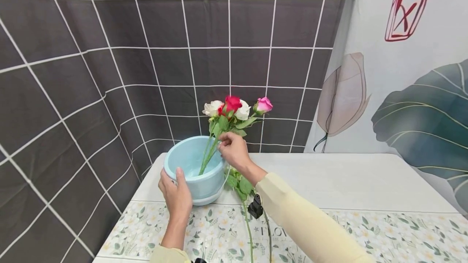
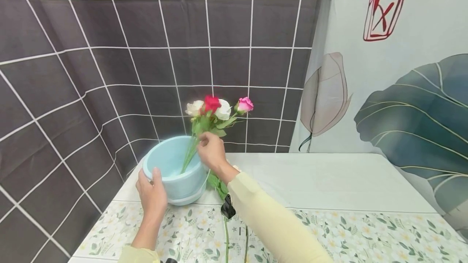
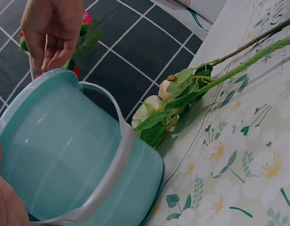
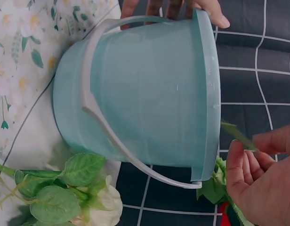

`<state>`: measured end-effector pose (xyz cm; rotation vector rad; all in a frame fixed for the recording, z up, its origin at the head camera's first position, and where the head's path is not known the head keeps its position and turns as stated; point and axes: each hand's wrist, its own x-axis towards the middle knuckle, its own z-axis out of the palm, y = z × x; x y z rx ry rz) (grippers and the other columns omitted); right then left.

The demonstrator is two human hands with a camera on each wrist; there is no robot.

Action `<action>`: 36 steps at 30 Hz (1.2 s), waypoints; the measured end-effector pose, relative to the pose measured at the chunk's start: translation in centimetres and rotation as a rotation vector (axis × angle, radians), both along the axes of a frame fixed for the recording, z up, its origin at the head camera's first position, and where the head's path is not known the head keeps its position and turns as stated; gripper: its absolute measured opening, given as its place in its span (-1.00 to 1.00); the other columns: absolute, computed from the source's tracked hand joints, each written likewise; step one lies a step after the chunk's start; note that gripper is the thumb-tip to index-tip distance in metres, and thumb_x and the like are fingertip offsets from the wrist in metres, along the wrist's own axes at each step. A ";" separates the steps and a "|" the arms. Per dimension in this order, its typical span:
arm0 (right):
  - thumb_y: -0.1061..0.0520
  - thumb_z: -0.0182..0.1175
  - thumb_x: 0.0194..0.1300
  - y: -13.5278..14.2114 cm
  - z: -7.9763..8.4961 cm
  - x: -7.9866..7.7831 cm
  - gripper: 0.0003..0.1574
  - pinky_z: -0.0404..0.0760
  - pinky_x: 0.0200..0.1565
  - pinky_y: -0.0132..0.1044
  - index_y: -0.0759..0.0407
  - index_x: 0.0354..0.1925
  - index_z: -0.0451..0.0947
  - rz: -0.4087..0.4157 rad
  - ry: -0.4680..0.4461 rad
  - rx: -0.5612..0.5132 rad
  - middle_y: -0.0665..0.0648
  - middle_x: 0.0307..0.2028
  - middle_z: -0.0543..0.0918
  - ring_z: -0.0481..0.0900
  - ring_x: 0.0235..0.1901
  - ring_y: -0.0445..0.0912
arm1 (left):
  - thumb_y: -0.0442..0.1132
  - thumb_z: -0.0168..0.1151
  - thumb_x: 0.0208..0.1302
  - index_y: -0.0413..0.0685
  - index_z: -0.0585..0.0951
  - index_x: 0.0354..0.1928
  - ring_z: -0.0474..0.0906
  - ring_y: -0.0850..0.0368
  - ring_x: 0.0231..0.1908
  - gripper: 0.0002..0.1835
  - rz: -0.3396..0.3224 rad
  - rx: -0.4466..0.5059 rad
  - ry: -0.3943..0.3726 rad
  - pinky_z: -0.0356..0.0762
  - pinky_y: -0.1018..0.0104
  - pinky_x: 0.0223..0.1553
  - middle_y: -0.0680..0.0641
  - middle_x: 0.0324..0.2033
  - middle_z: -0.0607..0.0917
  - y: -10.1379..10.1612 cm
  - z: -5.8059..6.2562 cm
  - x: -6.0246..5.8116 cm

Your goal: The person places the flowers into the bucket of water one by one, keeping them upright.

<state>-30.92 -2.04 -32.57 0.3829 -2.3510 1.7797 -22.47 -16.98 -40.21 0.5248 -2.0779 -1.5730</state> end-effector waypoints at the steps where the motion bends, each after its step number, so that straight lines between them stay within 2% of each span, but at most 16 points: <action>1: 0.46 0.21 0.12 0.1 0.0 0.0 -0.74 0.63 -0.41 -0.36 0.42 -0.16 0.60 0.004 0.000 0.024 0.19 -0.44 0.60 0.55 -0.51 -0.13 | 0.30 -0.33 0.42 0.09 -0.25 0.53 -0.05 -0.38 0.39 -0.18 0.000 0.002 -0.003 -0.12 -0.28 0.36 -0.26 0.44 -0.12 0.0 0.0 0.0; 6: 0.39 0.24 0.14 0.2 0.1 0.3 -0.90 0.56 -0.41 -0.39 0.36 -0.31 0.62 0.000 0.013 0.070 0.12 -0.50 0.59 0.51 -0.51 -0.16 | 0.31 -0.33 0.42 0.10 -0.26 0.53 -0.05 -0.37 0.40 -0.18 -0.001 0.009 -0.011 -0.12 -0.26 0.37 -0.25 0.44 -0.13 0.0 0.1 0.0; 11: 0.33 0.23 0.19 0.5 0.5 0.7 -0.96 0.50 -0.41 -0.38 0.30 -0.37 0.62 -0.025 0.033 0.087 0.08 -0.55 0.56 0.47 -0.51 -0.14 | 0.32 -0.34 0.41 0.10 -0.26 0.53 -0.06 -0.38 0.40 -0.17 -0.002 0.012 -0.012 -0.12 -0.28 0.36 -0.25 0.44 -0.14 0.0 0.2 0.1; 18: 0.19 0.22 0.28 1.6 1.4 1.4 -0.84 0.51 -0.46 -0.35 0.23 -0.42 0.61 -0.077 0.039 0.080 0.04 -0.61 0.53 0.47 -0.59 -0.15 | 0.32 -0.35 0.41 0.11 -0.27 0.53 -0.05 -0.39 0.39 -0.17 -0.006 0.010 -0.020 -0.11 -0.28 0.36 -0.25 0.45 -0.15 0.0 0.2 0.1; 23: 0.14 0.21 0.31 3.1 1.6 1.8 -0.77 0.48 -0.55 -0.34 0.23 -0.46 0.59 -0.119 0.046 0.009 0.05 -0.66 0.54 0.49 -0.65 -0.14 | 0.32 -0.35 0.41 0.12 -0.26 0.53 -0.03 -0.39 0.39 -0.18 -0.002 0.006 -0.024 -0.09 -0.28 0.35 -0.25 0.45 -0.14 0.0 0.2 0.1; 28: 0.09 0.18 0.34 5.0 1.2 1.8 -0.73 0.52 -0.59 -0.34 0.24 -0.44 0.57 -0.187 0.073 -0.058 0.15 -0.61 0.58 0.56 -0.64 -0.08 | 0.32 -0.35 0.42 0.11 -0.25 0.53 -0.03 -0.40 0.38 -0.18 0.007 0.003 -0.019 -0.08 -0.29 0.35 -0.25 0.45 -0.12 -0.1 0.2 0.1; 32: 0.06 0.15 0.38 6.6 0.8 1.8 -0.73 0.57 -0.56 -0.31 0.23 -0.37 0.56 -0.245 0.084 -0.051 0.19 -0.56 0.59 0.58 -0.64 -0.06 | 0.32 -0.34 0.42 0.11 -0.25 0.53 -0.03 -0.40 0.38 -0.18 0.005 0.004 -0.017 -0.08 -0.29 0.35 -0.26 0.44 -0.12 -0.1 0.2 0.1; 36: 0.04 0.13 0.39 8.0 0.6 2.0 -0.73 0.60 -0.54 -0.30 0.24 -0.32 0.53 -0.268 0.055 -0.015 0.15 -0.55 0.59 0.62 -0.60 0.06 | 0.31 -0.35 0.42 0.11 -0.26 0.53 -0.03 -0.40 0.38 -0.18 -0.001 0.002 -0.016 -0.09 -0.29 0.35 -0.25 0.44 -0.13 0.0 0.2 0.2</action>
